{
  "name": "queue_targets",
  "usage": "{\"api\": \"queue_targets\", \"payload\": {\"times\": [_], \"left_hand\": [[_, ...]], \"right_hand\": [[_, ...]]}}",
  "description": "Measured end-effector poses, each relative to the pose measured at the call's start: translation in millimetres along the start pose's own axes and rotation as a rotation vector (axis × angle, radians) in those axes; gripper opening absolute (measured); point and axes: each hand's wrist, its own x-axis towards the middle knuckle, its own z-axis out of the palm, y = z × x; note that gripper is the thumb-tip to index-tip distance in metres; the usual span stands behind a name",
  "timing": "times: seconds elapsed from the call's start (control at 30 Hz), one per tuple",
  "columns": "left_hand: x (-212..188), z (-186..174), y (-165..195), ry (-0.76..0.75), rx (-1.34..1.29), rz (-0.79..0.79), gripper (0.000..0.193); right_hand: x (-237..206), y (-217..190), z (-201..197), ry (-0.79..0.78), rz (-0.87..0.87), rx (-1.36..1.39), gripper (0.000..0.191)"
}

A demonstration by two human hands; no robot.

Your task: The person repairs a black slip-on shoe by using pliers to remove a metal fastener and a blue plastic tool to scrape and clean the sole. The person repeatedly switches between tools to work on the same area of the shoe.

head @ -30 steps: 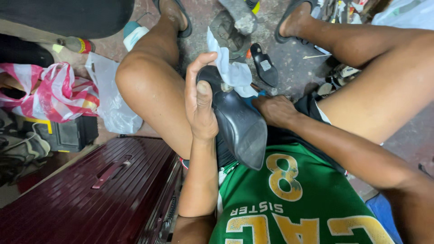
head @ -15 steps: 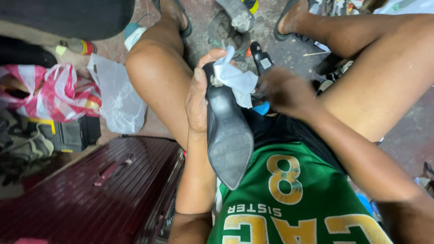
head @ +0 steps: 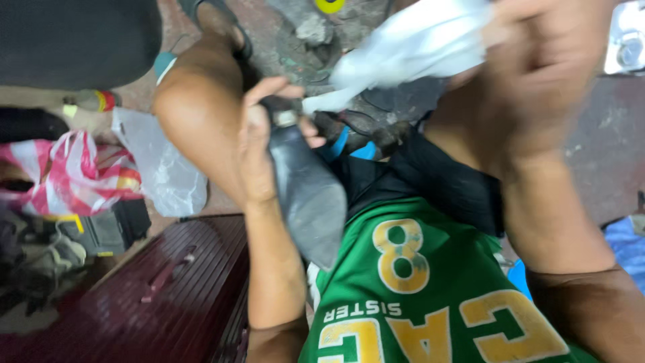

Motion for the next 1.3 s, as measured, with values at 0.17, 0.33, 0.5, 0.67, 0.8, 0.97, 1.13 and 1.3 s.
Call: {"api": "queue_targets", "payload": {"times": [0.17, 0.33, 0.5, 0.67, 0.8, 0.97, 1.13, 1.3], "left_hand": [[24.6, -20.4, 6.9, 0.004, 0.026, -0.093, 0.060], [53.7, -14.9, 5.4, -0.036, 0.055, -0.193, 0.062], [84.7, 20.1, -14.9, -0.028, -0.035, -0.303, 0.063], [102.9, 53.5, -27.1, 0.011, -0.076, -0.390, 0.064], [109.4, 66.0, -29.8, 0.080, -0.117, -0.441, 0.065], [114.6, 65.0, -37.0, 0.153, -0.170, -0.521, 0.065], [116.4, 52.8, -45.6, 0.205, -0.084, -0.418, 0.063], [121.6, 39.4, -44.1, 0.210, -0.054, -0.355, 0.066]], "right_hand": [[-8.8, 55.4, -100.4, 0.304, 0.202, 0.247, 0.017], [-46.5, 151.7, -180.1, 0.510, 0.133, 0.427, 0.013], [-90.3, 249.8, -234.4, 0.686, 0.257, 0.562, 0.015], [-114.1, 299.6, -257.6, 0.954, 0.602, 0.658, 0.017], [-117.7, 320.5, -235.1, 0.865, 0.966, 0.421, 0.031], [-134.7, 334.7, -143.8, -0.211, 0.799, -0.086, 0.029], [-142.1, 324.9, -103.9, -0.714, 0.761, -0.264, 0.028], [-144.9, 225.2, -193.9, -0.830, 0.868, -0.392, 0.027]]}}
